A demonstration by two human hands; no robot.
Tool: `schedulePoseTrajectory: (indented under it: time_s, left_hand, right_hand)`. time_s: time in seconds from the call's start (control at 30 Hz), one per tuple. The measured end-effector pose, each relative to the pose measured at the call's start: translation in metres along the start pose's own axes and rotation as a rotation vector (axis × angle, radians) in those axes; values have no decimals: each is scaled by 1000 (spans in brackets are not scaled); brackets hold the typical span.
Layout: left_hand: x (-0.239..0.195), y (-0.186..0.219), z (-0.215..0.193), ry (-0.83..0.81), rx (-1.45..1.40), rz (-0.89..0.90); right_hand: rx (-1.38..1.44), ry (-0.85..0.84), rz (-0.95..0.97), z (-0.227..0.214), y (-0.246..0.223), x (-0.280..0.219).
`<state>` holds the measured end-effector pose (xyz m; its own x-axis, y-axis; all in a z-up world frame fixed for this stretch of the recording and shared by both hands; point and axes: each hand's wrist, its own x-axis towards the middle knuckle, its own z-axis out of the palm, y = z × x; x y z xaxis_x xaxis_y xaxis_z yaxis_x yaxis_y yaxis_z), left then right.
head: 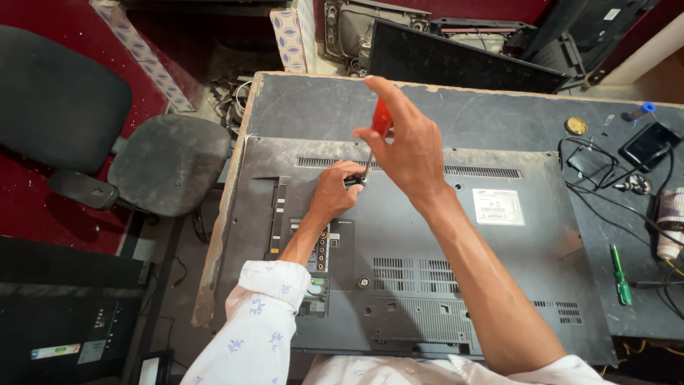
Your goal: The person uses a screwdriver to remove several screws from the back panel of a flat-screen television. They place the removed screws into a small container and continue unscrewing additional fasteners across the back of the device.
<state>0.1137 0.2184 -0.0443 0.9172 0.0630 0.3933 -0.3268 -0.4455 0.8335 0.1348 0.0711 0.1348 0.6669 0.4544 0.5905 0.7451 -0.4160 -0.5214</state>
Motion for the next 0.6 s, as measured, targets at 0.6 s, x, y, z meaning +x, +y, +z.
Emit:
schedulePoseTrajectory:
  time_s: [0.6]
  left_hand:
    - [0,-3,1,-3,-19,-45]
  right_hand:
    - [34,45,-114,4,7,-6]
